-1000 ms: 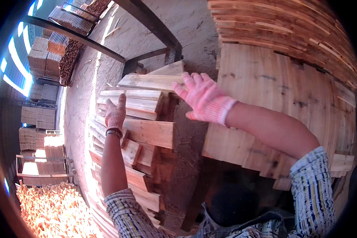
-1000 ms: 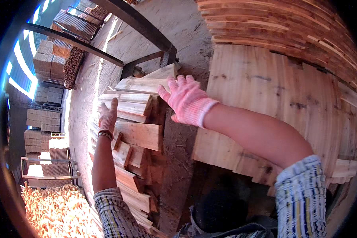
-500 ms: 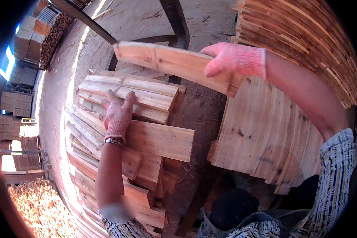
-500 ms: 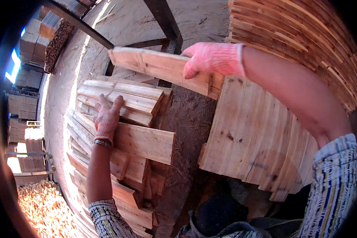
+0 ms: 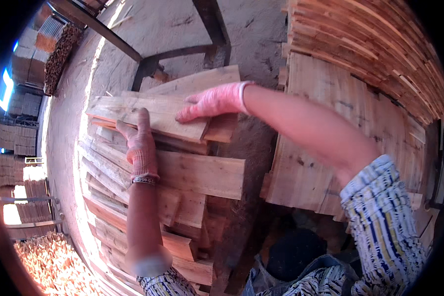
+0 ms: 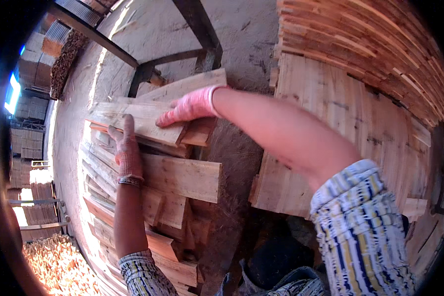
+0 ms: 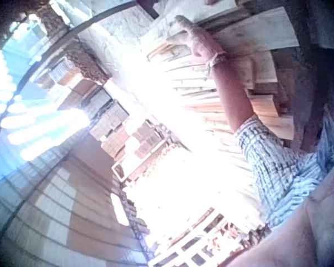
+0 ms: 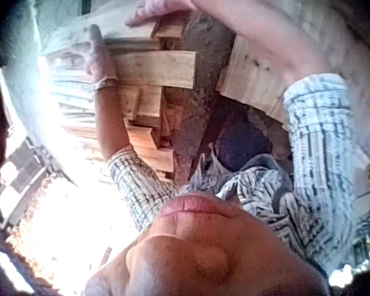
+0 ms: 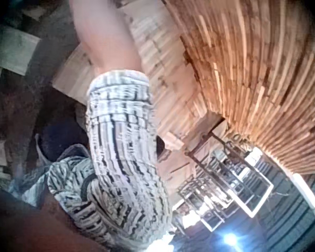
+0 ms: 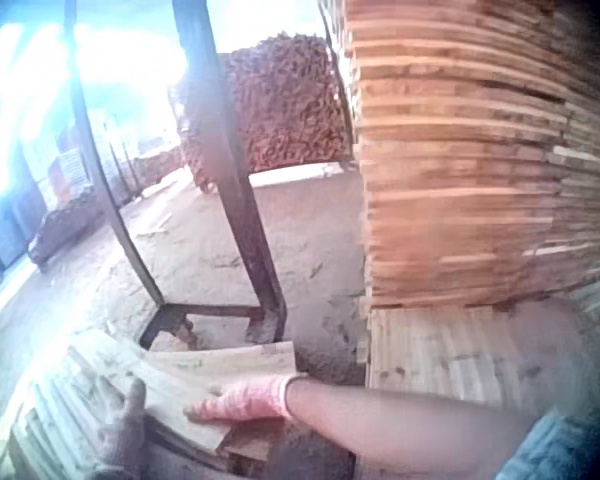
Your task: The person repeatedly picks up wooden planks from a pile on the left and stacks them onto a growing pile on the right. They handle the planks one by one or in small groups, aligning them carefully to form a neat stack.
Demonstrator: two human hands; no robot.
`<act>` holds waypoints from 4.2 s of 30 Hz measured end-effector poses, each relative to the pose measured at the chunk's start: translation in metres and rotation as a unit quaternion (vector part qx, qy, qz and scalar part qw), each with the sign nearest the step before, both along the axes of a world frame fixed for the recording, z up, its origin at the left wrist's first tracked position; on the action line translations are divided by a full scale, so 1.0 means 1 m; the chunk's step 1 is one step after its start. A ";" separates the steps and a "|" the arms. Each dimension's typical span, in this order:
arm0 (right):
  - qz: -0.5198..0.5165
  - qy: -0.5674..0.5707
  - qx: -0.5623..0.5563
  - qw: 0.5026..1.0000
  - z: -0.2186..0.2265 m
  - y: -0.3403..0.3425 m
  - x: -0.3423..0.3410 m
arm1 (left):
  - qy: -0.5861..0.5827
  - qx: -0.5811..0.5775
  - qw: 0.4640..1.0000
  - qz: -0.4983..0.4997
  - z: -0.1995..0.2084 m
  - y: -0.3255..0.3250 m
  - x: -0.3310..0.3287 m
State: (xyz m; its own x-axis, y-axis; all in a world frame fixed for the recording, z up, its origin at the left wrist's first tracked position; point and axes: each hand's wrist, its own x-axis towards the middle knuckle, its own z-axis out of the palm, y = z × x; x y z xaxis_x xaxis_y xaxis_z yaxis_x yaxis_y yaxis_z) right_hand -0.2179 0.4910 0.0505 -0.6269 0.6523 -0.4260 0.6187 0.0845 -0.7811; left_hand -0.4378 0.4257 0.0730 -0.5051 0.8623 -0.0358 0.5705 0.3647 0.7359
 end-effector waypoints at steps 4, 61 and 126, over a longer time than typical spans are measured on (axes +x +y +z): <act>-0.017 0.026 0.059 0.998 0.018 -0.028 0.016 | -0.040 0.061 0.996 -0.050 -0.060 0.021 -0.031; -0.647 -0.321 0.081 0.687 -0.062 -0.518 0.603 | 0.108 -0.172 0.919 -0.337 -0.084 -0.268 0.544; -0.652 -0.076 0.135 0.742 0.012 -0.590 0.666 | -0.224 -0.056 0.788 -0.572 -0.016 -0.303 0.620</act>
